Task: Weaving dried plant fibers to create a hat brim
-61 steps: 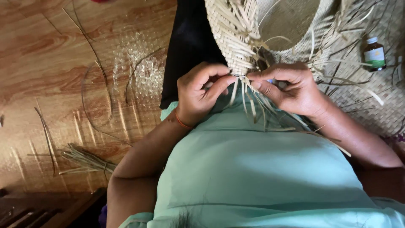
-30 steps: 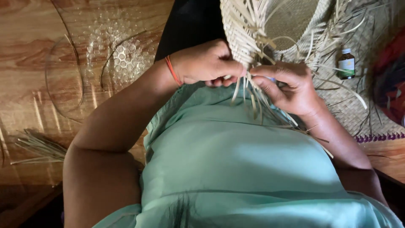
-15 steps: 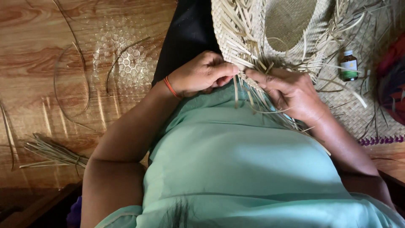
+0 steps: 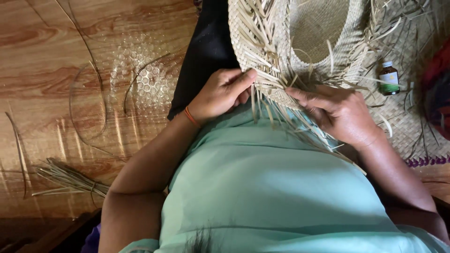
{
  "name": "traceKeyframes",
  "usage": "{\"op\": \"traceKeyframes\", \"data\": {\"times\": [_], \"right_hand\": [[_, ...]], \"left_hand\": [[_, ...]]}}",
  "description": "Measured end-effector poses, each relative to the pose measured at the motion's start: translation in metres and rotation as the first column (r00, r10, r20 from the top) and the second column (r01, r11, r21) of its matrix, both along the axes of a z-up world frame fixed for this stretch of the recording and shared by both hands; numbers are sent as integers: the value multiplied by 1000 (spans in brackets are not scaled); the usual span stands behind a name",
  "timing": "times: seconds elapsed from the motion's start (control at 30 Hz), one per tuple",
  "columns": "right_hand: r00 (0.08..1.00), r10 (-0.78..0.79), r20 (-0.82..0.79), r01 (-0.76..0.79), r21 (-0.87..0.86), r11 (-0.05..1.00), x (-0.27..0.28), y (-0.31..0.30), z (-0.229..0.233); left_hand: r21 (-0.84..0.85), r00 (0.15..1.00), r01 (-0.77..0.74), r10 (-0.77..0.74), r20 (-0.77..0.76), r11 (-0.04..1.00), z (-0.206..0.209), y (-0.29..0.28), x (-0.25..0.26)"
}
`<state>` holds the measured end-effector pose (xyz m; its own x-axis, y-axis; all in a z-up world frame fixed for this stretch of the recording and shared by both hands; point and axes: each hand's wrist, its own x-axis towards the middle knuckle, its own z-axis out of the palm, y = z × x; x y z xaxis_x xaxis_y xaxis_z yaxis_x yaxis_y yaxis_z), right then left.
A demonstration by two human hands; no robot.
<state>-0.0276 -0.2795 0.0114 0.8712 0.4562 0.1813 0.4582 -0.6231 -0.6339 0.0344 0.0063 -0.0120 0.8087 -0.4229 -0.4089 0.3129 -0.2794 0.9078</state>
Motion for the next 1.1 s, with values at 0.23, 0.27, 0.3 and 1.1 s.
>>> {"op": "traceKeyframes", "data": {"times": [0.23, 0.27, 0.3, 1.1], "right_hand": [[999, -35, 4, 35, 120, 992, -3, -1, -29], [999, -37, -4, 37, 148, 988, -3, 2, -30], [999, -38, -11, 40, 176, 984, -3, 4, -30], [995, -21, 94, -4, 257, 966, 10, 25, -30]], "left_hand": [[-13, 996, -86, 87, 38, 996, 9, 10, -11], [-17, 993, -81, 82, 85, 997, 13, 11, -12], [-21, 988, -76, 78, 132, 997, 17, 11, -13], [60, 916, -248, 254, -311, 967, 48, 1, -2]]}}
